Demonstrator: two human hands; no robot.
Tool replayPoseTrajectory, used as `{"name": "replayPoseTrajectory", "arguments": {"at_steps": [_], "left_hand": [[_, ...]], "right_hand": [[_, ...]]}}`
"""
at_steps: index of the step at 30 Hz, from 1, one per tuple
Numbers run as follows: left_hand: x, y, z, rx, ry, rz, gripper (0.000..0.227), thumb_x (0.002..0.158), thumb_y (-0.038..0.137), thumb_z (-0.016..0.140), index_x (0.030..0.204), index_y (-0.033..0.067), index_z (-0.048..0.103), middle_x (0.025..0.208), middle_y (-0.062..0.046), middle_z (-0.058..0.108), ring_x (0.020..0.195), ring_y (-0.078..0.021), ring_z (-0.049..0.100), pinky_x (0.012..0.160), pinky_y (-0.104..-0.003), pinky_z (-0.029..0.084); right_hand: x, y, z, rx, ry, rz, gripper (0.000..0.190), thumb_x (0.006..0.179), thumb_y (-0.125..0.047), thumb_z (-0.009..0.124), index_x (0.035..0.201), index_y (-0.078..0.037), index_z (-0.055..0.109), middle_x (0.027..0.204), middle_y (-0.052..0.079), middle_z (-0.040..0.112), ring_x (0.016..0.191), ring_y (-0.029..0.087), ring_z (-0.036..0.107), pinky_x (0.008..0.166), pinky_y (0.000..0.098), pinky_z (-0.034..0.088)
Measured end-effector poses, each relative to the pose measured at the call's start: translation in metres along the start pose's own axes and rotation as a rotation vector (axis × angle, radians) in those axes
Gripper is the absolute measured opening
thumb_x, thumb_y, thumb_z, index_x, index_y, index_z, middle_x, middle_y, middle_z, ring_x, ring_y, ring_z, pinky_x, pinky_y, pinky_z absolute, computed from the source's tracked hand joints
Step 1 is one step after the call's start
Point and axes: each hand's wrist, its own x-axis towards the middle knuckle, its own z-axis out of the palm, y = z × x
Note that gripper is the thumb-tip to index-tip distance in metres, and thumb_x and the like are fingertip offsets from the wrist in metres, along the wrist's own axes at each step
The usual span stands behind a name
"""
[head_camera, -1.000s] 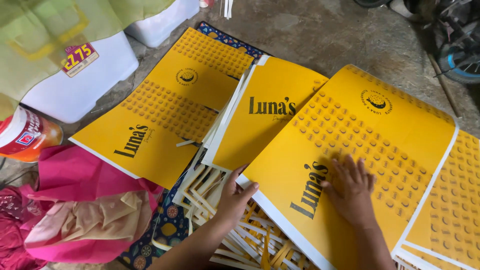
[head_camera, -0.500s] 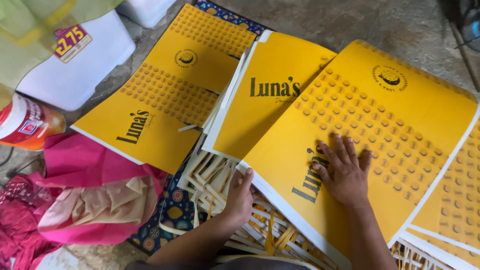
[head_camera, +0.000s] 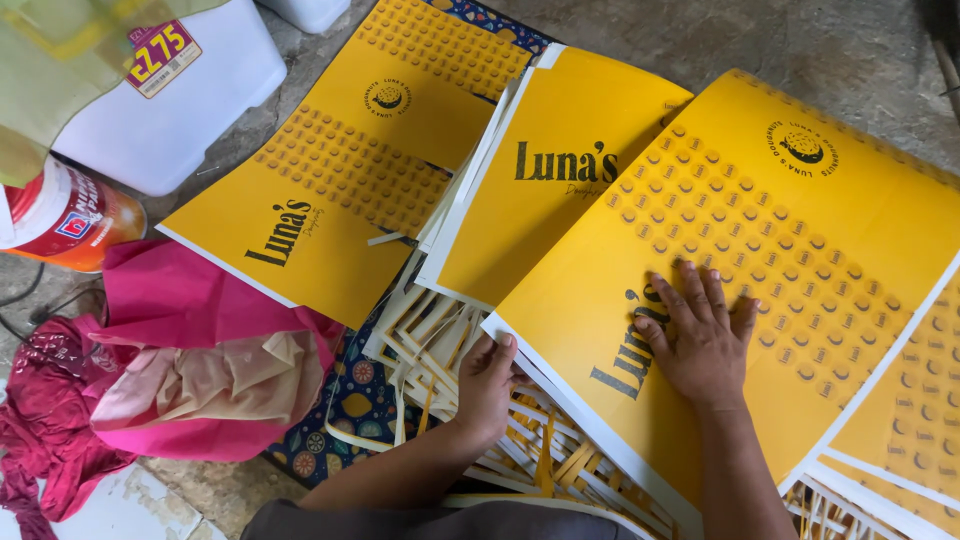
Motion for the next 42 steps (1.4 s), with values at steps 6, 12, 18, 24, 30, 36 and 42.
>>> {"name": "replayPoseTrajectory", "arguments": {"at_steps": [6,12,18,24,30,36,42], "left_hand": [[-0.003,0.001,0.002,0.018,-0.049,0.085,0.033,0.101,0.030,0.061,0.075,0.0117,0.053,0.062,0.001,0.045,0.057,-0.0115,0.055,0.055,-0.034,0.064],[-0.006,0.004,0.003,0.056,-0.057,0.123,0.038,0.101,0.031,0.061,0.070,0.0144,0.046,0.062,0.003,0.033,0.056,-0.0095,0.042,0.053,-0.035,0.064],[-0.005,-0.002,0.000,0.029,-0.073,0.167,0.036,0.102,0.024,0.060,0.070,0.0127,0.048,0.063,0.002,0.037,0.055,-0.0104,0.050,0.052,-0.035,0.065],[-0.013,0.018,0.002,0.151,-0.099,0.306,0.028,0.104,0.029,0.053,0.111,0.0058,0.068,0.105,-0.020,0.077,0.091,-0.0343,0.080,0.061,-0.038,0.070],[-0.009,0.021,-0.005,0.123,-0.060,0.175,0.035,0.100,0.032,0.057,0.111,0.0025,0.070,0.120,-0.023,0.071,0.102,-0.0363,0.076,0.088,-0.048,0.067],[-0.016,-0.008,0.019,0.052,-0.140,-0.322,0.032,0.091,0.019,0.072,0.115,0.0071,0.055,0.100,-0.009,0.068,0.088,-0.0249,0.071,0.080,-0.041,0.064],[-0.023,-0.021,0.020,0.180,-0.210,-0.303,0.021,0.091,0.006,0.071,0.110,0.0030,0.060,0.083,-0.012,0.063,0.067,-0.0228,0.068,0.066,-0.037,0.063]], "right_hand": [[0.005,-0.007,-0.008,0.023,-0.118,0.094,0.065,0.097,-0.068,0.041,0.156,-0.040,0.045,0.169,-0.004,0.037,0.158,0.027,0.027,0.123,0.0605,0.002],[0.004,-0.009,-0.007,0.000,-0.114,0.118,0.065,0.097,-0.070,0.038,0.155,-0.040,0.047,0.168,-0.006,0.038,0.159,0.027,0.027,0.123,0.0590,0.002],[0.005,-0.011,-0.007,-0.001,-0.111,0.153,0.062,0.098,-0.063,0.043,0.155,-0.040,0.046,0.167,-0.007,0.039,0.158,0.025,0.028,0.123,0.0597,0.003],[0.011,-0.013,-0.009,0.030,-0.180,0.258,0.061,0.100,-0.065,0.035,0.156,-0.042,0.041,0.169,-0.010,0.032,0.159,0.022,0.019,0.119,0.0641,-0.003],[0.015,-0.010,-0.008,0.025,-0.120,0.268,0.064,0.102,-0.069,0.030,0.156,-0.038,0.044,0.167,-0.007,0.037,0.157,0.028,0.025,0.118,0.0654,0.001],[0.015,-0.015,-0.008,0.012,-0.095,0.248,0.062,0.102,-0.065,0.036,0.153,-0.033,0.049,0.166,-0.003,0.040,0.157,0.030,0.027,0.116,0.0638,0.005],[0.015,-0.013,-0.006,0.013,-0.118,0.261,0.062,0.102,-0.066,0.034,0.154,-0.035,0.046,0.166,-0.005,0.038,0.157,0.029,0.025,0.116,0.0636,0.004]]}}
